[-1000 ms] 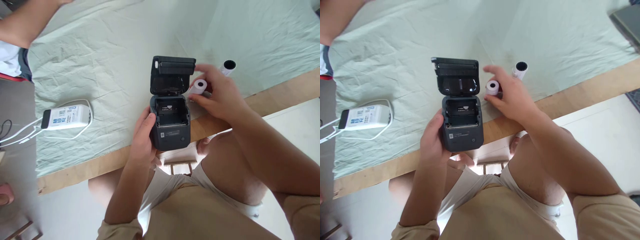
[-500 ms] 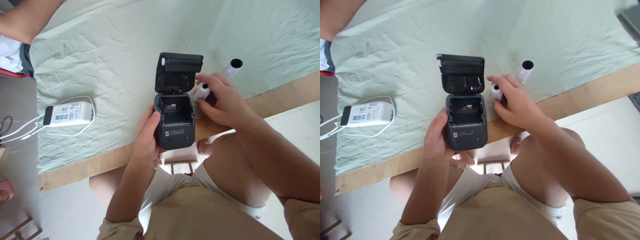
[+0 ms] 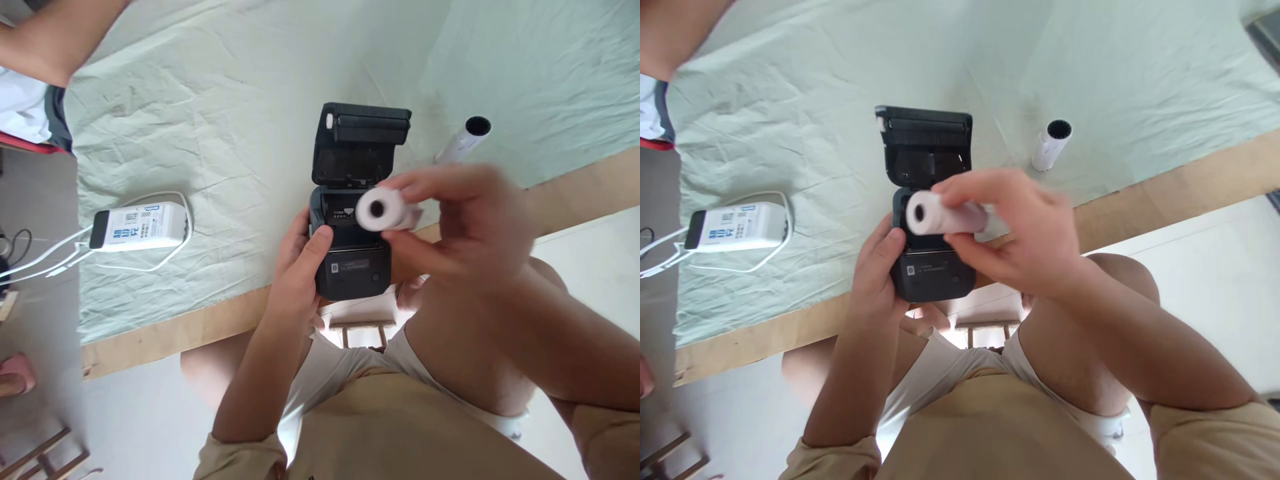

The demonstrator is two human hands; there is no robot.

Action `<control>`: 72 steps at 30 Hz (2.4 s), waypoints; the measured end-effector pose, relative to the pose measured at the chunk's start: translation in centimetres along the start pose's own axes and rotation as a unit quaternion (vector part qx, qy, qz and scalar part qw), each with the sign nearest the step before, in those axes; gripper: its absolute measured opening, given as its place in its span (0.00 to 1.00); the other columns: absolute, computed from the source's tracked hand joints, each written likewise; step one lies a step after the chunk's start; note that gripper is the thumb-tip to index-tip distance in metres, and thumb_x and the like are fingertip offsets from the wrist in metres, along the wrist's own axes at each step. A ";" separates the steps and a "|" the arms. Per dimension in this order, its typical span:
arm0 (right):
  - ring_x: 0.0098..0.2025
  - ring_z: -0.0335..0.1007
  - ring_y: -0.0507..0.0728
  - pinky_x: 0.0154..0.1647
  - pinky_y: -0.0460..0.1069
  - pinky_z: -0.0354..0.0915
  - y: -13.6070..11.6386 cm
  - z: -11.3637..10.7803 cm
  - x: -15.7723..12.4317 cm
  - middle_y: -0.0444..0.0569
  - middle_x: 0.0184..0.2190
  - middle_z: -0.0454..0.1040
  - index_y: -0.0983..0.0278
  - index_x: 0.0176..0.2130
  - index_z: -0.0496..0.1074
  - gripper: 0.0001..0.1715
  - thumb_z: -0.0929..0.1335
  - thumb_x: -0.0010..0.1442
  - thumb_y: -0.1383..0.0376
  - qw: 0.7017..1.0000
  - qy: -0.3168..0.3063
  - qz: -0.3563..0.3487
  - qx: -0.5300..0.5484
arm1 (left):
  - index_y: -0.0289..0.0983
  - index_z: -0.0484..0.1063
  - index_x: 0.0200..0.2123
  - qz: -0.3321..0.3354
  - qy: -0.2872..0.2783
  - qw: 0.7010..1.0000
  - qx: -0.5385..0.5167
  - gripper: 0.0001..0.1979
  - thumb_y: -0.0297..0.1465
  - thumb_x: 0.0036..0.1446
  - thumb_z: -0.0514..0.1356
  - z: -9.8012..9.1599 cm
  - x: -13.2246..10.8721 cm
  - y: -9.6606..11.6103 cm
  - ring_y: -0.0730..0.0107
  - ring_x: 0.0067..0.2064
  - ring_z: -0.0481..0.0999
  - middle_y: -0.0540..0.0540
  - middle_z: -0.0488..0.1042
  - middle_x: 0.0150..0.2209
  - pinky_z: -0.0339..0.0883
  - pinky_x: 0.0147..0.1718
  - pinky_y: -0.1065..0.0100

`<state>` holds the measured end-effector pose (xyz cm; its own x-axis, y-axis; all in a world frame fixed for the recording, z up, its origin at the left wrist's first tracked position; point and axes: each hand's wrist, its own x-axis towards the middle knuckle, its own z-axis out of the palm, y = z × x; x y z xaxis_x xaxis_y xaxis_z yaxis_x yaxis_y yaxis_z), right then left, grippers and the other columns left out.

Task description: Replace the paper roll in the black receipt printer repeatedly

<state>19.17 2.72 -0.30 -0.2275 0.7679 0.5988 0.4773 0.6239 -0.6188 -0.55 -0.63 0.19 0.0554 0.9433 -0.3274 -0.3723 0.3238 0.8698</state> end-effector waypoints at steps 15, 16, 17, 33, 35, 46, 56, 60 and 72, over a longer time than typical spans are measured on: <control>0.40 0.87 0.56 0.46 0.53 0.82 -0.7 0.5 1.0 0.38 0.42 0.88 0.55 0.45 0.76 0.10 0.74 0.66 0.68 0.990 -0.008 -0.049 -0.135 | 0.40 0.78 0.50 -0.015 0.014 1.000 0.021 0.22 0.48 0.61 0.73 -0.2 -0.3 -0.2 0.49 0.47 0.88 0.41 0.86 0.49 0.76 0.25 0.67; 0.42 0.88 0.58 0.47 0.56 0.82 -0.6 0.4 1.0 0.39 0.43 0.88 0.54 0.44 0.76 0.08 0.75 0.66 0.67 0.992 -0.022 -0.031 -0.123 | 0.40 0.78 0.50 -0.014 0.015 1.000 0.024 0.22 0.47 0.62 0.72 -0.2 -0.3 -0.2 0.49 0.47 0.88 0.41 0.86 0.48 0.78 0.26 0.66; 0.45 0.88 0.60 0.49 0.58 0.82 -0.5 0.4 1.0 0.40 0.45 0.88 0.54 0.44 0.77 0.07 0.75 0.66 0.66 0.994 -0.037 -0.019 -0.102 | 0.40 0.79 0.51 -0.012 0.015 0.999 0.026 0.21 0.47 0.62 0.72 -0.2 -0.3 -0.2 0.49 0.46 0.88 0.41 0.86 0.47 0.78 0.27 0.65; 0.42 0.83 0.58 0.42 0.57 0.69 -0.9 0.8 -1.1 0.39 0.39 0.86 0.53 0.38 0.75 0.07 0.71 0.70 0.65 0.989 -0.055 -0.140 -0.012 | 0.40 0.80 0.46 0.023 0.008 1.000 0.007 0.16 0.44 0.63 0.72 -0.2 -0.1 -0.5 0.65 0.35 0.81 0.48 0.80 0.35 0.74 0.29 0.70; 0.41 0.83 0.57 0.41 0.56 0.68 -0.6 1.1 -1.3 0.40 0.38 0.86 0.55 0.38 0.74 0.07 0.71 0.71 0.64 0.982 -0.054 -0.182 -0.004 | 0.43 0.77 0.54 0.013 0.009 1.000 0.001 0.23 0.42 0.59 0.74 -0.3 0.0 -0.6 0.62 0.40 0.83 0.47 0.82 0.41 0.76 0.33 0.68; 0.46 0.80 0.61 0.43 0.59 0.73 0.4 1.0 -1.1 0.47 0.43 0.81 0.52 0.45 0.75 0.07 0.68 0.71 0.55 0.990 0.029 -0.134 0.032 | 0.49 0.66 0.69 0.007 0.013 0.999 0.033 0.43 0.32 0.53 0.76 0.0 -0.5 0.0 0.45 0.59 0.83 0.43 0.81 0.59 0.81 0.49 0.58; 0.72 0.69 0.67 0.69 0.66 0.70 2.8 0.1 -1.1 0.47 0.72 0.65 0.40 0.72 0.54 0.35 0.62 0.71 0.40 0.992 -0.012 0.013 0.124 | 0.50 0.65 0.72 0.014 0.002 0.997 0.076 0.45 0.30 0.52 0.76 -0.5 -0.9 -0.2 0.44 0.58 0.84 0.43 0.81 0.60 0.83 0.50 0.54; 0.70 0.72 0.67 0.68 0.67 0.73 2.4 0.2 -1.6 0.49 0.69 0.71 0.45 0.71 0.60 0.33 0.63 0.73 0.42 0.988 -0.083 0.056 0.118 | 0.48 0.66 0.72 0.019 0.014 0.997 0.072 0.48 0.31 0.49 0.78 -0.7 -0.8 -0.4 0.45 0.61 0.82 0.44 0.82 0.60 0.82 0.54 0.58; 0.56 0.82 0.62 0.50 0.58 0.82 2.2 0.6 -1.5 0.51 0.65 0.76 0.46 0.73 0.53 0.35 0.67 0.73 0.55 0.972 -0.172 0.081 0.138 | 0.51 0.74 0.62 0.006 0.012 1.000 0.028 0.32 0.40 0.54 0.76 -0.3 -0.5 -0.4 0.45 0.60 0.82 0.49 0.82 0.58 0.82 0.48 0.59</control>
<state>20.06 3.01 -2.89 -0.4618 0.8327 0.3055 0.2952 0.4690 -0.8324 -0.72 -1.28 -0.13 0.0282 0.9452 -0.3254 -0.3211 0.3169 0.8925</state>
